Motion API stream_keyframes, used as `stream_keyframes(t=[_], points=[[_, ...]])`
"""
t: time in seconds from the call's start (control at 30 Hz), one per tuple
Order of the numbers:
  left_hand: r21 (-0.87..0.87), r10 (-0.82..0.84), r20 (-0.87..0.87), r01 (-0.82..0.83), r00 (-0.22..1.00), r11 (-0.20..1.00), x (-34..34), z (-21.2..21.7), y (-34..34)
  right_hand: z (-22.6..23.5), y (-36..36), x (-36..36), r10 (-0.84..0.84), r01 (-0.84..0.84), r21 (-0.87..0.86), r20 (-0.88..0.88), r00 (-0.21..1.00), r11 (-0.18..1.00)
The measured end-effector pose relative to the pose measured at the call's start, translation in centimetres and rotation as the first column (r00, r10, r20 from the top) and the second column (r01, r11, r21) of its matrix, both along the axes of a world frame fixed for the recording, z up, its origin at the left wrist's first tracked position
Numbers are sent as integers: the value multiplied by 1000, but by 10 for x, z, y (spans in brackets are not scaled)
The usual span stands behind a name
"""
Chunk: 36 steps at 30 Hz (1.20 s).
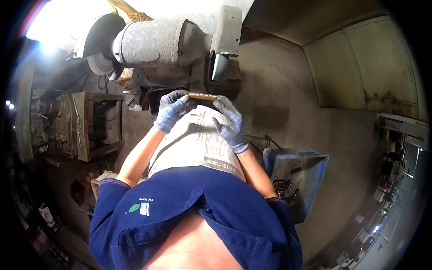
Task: The person takes metal tubes from a crate and holds them against a grinding wheel, rotating the tube to smooth the surface, then places the finished tube into a bin.
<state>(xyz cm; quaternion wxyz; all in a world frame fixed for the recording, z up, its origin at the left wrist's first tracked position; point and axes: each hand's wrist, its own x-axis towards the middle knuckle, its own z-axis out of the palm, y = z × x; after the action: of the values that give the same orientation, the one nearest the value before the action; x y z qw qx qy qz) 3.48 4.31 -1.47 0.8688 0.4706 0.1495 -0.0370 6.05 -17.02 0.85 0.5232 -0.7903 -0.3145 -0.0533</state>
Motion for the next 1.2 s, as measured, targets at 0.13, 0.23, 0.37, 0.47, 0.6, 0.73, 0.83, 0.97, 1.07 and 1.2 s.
stream_keyframes(t=[0.13,0.23,0.37,0.47,0.6,0.73,0.83,0.97,1.07,1.2], points=[[-46,-51,-21,50,998,998,1,32,1,20,-8,-10,42,-40,-22,76,996,999],[-14,-42,-62,42,997,999,7,40,-6,31,-7,-10,104,-108,29,111,988,994],[49,-31,-17,31,999,998,8,36,-8,33,-8,-12,69,-67,-17,126,990,998],[8,10,127,-12,992,1000,8,27,-12,28,-10,-18,14,-14,18,-15,1000,1000],[124,-19,139,1,990,992,7,24,-16,8,-4,-19,-55,121,231,-276,960,965],[219,-87,109,62,990,974,9,10,-15,-8,-4,-13,-119,195,259,-282,952,946],[167,-16,78,3,997,986,15,-9,-19,-30,-9,1,-114,131,126,-129,985,983],[44,74,29,-75,997,996,33,-30,-35,-54,-11,18,-129,170,150,-249,960,974],[-36,146,-33,-147,989,988,44,-37,-51,-58,-19,31,-156,194,116,-274,949,974],[-82,184,-56,-188,981,979,59,-44,-68,-65,-28,44,-131,216,200,-370,920,956]])
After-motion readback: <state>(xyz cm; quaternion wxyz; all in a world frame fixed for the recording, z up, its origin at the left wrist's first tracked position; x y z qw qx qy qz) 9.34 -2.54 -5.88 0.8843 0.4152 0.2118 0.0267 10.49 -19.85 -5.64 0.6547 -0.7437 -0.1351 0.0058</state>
